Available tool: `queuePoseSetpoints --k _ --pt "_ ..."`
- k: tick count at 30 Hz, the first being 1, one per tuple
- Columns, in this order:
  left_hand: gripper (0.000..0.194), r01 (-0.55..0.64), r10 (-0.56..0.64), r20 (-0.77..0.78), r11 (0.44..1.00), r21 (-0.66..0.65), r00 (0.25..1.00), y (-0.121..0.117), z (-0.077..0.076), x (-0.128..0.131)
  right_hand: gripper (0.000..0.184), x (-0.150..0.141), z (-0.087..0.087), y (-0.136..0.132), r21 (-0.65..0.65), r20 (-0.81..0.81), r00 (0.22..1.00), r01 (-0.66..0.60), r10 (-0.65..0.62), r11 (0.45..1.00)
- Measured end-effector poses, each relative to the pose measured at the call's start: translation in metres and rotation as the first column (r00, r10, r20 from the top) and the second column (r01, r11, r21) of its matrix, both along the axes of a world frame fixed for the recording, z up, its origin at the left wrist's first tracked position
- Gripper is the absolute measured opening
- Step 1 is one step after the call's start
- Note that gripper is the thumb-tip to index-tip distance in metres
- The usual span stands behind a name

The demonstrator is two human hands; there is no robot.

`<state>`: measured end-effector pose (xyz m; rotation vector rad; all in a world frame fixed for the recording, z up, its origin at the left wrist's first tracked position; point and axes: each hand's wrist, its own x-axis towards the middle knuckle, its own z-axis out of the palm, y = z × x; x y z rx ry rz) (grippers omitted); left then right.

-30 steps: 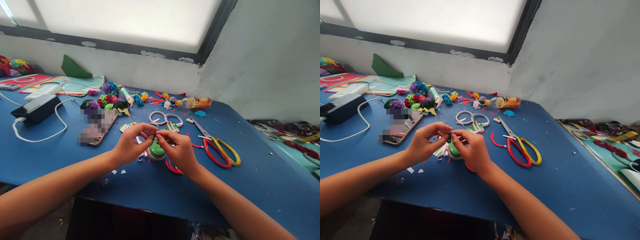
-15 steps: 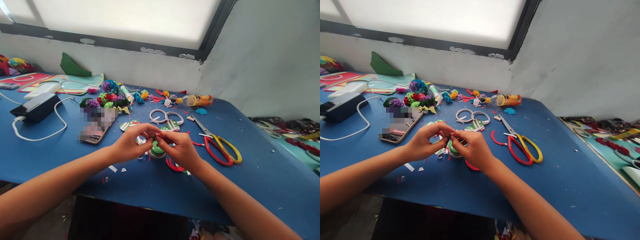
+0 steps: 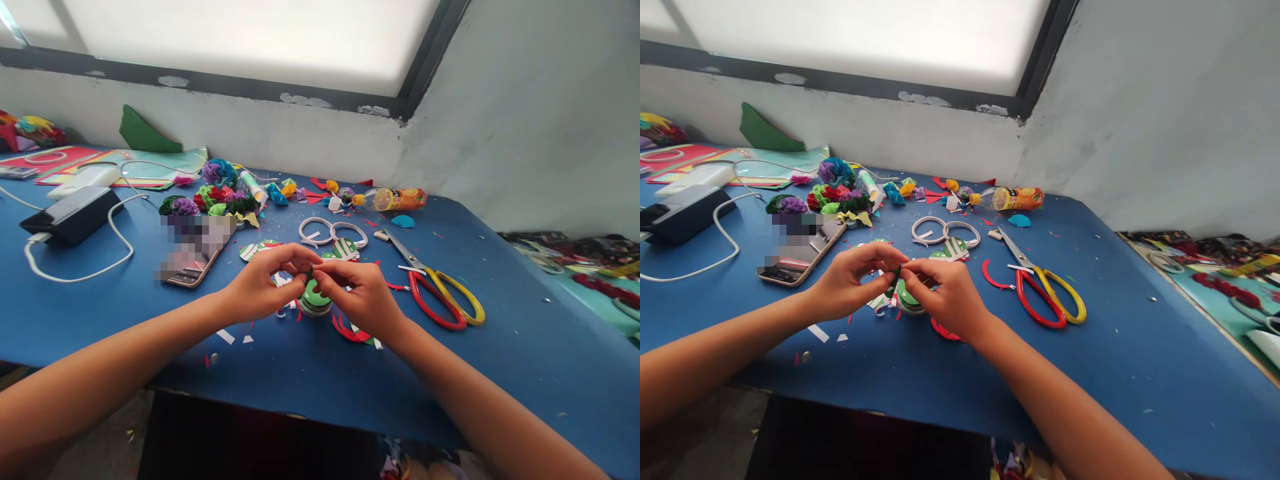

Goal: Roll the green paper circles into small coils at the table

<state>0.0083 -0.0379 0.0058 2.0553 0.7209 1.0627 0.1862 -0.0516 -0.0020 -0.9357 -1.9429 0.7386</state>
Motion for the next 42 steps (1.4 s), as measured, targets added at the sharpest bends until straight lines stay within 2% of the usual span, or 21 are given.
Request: queuePoseSetpoints --k 10,34,42 --pt "0.02 -0.018 0.018 -0.006 1.0 0.016 1.0 -0.0021 0.0011 0.0002 0.026 0.0017 0.0021 -0.0003 -0.094 -0.021 1.0 -0.014 0.013 0.995" --pt "0.018 -0.013 0.013 0.011 1.0 -0.006 1.0 -0.0023 0.0018 0.0006 0.026 0.0014 0.0018 0.0003 -0.116 -0.058 0.998 -0.043 0.037 0.992" --pt "0.018 0.028 -0.022 0.073 0.996 -0.089 0.997 -0.0025 0.0015 -0.0011 0.026 0.0008 0.003 -0.0009 -0.236 -0.164 0.986 -0.069 0.031 0.969"
